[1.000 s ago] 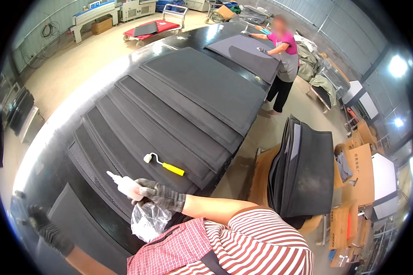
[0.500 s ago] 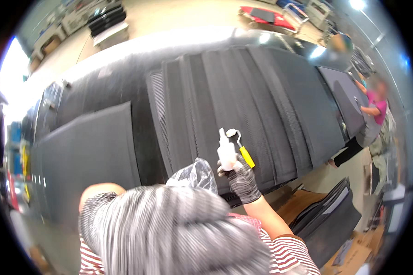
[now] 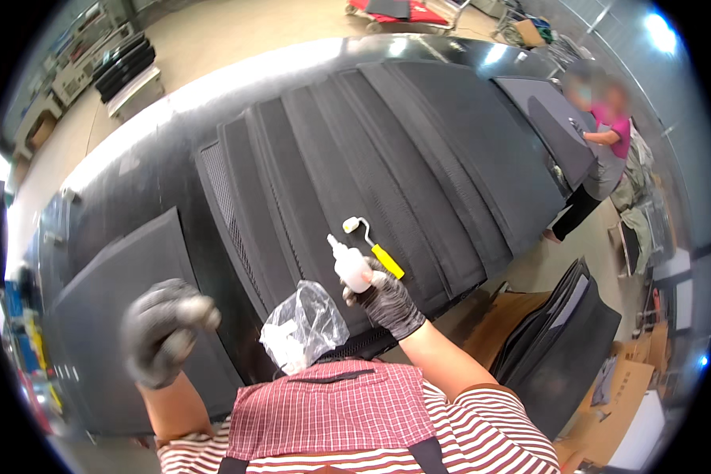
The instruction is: The person applies adhesive and labels to large black foam sheets using a glue bottle and a small roller while wearing gloves.
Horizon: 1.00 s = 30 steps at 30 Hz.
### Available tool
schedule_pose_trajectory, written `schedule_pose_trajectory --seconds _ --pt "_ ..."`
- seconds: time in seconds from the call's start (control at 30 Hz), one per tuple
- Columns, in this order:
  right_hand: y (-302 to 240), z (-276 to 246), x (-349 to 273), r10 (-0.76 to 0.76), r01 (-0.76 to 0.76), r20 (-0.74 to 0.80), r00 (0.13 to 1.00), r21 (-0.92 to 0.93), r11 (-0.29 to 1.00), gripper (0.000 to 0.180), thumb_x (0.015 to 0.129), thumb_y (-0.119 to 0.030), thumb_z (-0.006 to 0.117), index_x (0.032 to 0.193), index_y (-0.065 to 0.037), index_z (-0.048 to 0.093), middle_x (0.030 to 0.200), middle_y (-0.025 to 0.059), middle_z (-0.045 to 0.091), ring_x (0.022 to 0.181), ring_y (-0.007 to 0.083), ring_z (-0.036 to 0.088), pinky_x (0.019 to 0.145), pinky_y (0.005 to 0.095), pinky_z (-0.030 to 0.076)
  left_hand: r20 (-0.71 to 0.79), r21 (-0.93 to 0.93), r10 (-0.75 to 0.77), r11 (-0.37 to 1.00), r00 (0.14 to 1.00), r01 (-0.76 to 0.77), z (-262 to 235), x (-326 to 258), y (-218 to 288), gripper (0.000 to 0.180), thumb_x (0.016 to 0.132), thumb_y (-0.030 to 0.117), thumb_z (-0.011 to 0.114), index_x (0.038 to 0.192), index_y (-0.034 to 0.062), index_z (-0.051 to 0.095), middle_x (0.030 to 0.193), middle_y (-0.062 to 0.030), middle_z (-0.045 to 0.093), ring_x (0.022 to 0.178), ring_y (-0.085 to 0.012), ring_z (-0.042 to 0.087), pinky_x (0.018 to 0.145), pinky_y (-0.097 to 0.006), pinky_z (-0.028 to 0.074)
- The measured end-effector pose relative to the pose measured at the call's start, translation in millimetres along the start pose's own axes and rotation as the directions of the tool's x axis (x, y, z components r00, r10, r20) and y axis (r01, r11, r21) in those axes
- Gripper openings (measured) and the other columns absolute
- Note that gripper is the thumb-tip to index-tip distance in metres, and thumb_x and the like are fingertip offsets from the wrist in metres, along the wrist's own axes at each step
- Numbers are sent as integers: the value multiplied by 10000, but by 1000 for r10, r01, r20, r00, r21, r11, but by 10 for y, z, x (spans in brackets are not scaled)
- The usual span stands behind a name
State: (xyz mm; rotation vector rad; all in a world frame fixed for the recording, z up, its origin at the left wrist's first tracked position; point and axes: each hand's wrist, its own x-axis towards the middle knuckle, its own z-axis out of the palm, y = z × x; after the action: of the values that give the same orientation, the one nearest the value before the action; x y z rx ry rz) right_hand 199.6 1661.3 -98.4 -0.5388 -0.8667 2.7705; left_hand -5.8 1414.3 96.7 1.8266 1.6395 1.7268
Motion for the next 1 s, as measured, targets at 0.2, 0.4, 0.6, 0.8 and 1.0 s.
schedule_pose_trajectory --seconds 0.2,0.4,0.6,0.8,1.0 --pt "170 16 122 65 -65 -3 998 -62 996 414 874 -326 702 1175 -67 586 982 78 630 764 150 633 639 280 543 -81 197 -808 562 584 804 242 -1527 -1131 282 906 139 646 1156 8 644 1072 -139 671 971 -237 660 878 -317 510" --pt "347 -401 193 116 -114 32 993 -40 993 465 861 -365 703 1178 -47 580 994 92 639 802 162 647 682 292 552 -333 327 -740 490 584 808 503 -2189 -1749 298 887 126 617 1165 20 622 1113 -159 643 1060 -309 606 962 -382 472" --pt "523 -630 167 126 -129 -29 992 -186 974 493 862 -376 703 1188 -29 576 1013 73 645 859 161 637 736 299 549 -445 452 -712 346 544 822 628 -2231 -1778 335 833 144 651 1157 60 633 1135 -153 631 1099 -331 556 995 -419 440" --pt "364 -561 -85 88 -84 18 996 -159 984 551 820 -400 746 1193 -32 574 1054 74 633 872 162 633 780 295 539 -427 223 -697 536 576 814 801 -2120 -1862 342 834 114 662 1169 55 631 1118 -167 623 1069 -314 584 958 -395 468" --pt "154 -519 -768 23 -29 -54 998 -112 993 455 807 -258 774 1146 -21 585 990 95 647 878 184 646 793 312 545 -151 -313 -798 599 584 737 1065 -1260 -1525 359 923 22 581 1279 12 542 1255 -126 585 1198 -217 546 1046 -332 416"
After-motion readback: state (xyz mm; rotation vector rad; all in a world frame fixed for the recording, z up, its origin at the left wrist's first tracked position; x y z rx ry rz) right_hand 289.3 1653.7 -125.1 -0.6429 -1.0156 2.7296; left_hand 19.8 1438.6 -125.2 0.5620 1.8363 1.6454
